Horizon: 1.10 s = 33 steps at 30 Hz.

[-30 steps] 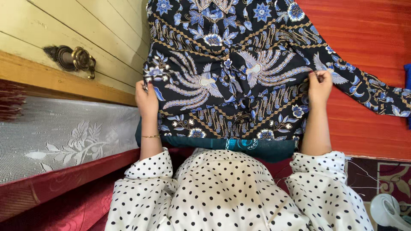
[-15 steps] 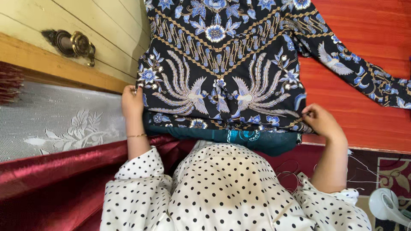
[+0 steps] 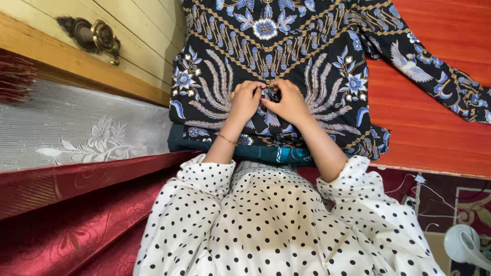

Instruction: The person buttons and folds shirts on a red surface, moving a shirt aside to reveal another underneath.

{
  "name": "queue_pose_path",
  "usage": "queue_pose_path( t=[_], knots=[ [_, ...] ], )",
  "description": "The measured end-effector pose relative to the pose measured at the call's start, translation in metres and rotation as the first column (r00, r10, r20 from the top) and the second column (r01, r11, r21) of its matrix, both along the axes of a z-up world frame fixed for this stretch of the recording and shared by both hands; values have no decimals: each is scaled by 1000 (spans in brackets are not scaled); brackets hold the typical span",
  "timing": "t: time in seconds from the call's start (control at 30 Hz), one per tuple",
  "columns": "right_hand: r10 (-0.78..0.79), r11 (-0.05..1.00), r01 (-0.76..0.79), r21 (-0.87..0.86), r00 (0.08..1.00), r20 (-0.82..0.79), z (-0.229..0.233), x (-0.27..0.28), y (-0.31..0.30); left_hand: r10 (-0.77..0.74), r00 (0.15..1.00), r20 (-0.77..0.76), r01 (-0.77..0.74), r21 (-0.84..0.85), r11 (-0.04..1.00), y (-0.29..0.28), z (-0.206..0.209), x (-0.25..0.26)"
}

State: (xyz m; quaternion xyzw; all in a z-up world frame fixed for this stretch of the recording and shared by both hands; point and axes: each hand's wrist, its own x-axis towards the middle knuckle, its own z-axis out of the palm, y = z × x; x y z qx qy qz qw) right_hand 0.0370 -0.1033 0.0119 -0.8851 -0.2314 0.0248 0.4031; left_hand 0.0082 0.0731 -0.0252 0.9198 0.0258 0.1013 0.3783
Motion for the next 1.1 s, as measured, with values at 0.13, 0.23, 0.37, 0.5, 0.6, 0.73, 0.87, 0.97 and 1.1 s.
queue_pose_path(
  t=[0.13,0.23,0.37,0.5,0.6,0.73,0.87,0.97,1.1],
  knots=[
    [-57,998,56,-13,993,-106,-45,6,-3,31,999,29,-24,-216,976,6,-19,-1],
    [-248,951,287,115,930,-270,-82,2,-17,39,991,125,-13,-198,980,8,-29,-6],
    [-245,813,368,452,919,-308,-97,3,-27,76,997,17,-71,-213,975,1,-31,4],
    [-269,874,331,355,939,-214,-76,-5,-23,176,974,-141,-186,-62,981,-16,-21,16],
    [-229,948,218,232,973,20,-57,-9,-19,217,973,-80,-217,13,976,-26,-14,28],
    [-149,986,147,83,989,20,-52,-1,-16,232,969,-86,-231,23,973,-29,-19,38],
    [-176,982,176,62,984,-5,-50,16,-2,224,966,-130,-231,-46,972,-24,-31,39],
    [-260,962,269,-50,955,144,-57,27,9,201,976,-89,-210,-112,971,-20,-41,37],
    [-337,939,340,-49,940,62,-82,42,12,209,976,-52,-215,-133,968,-21,-45,35]
  ],
)
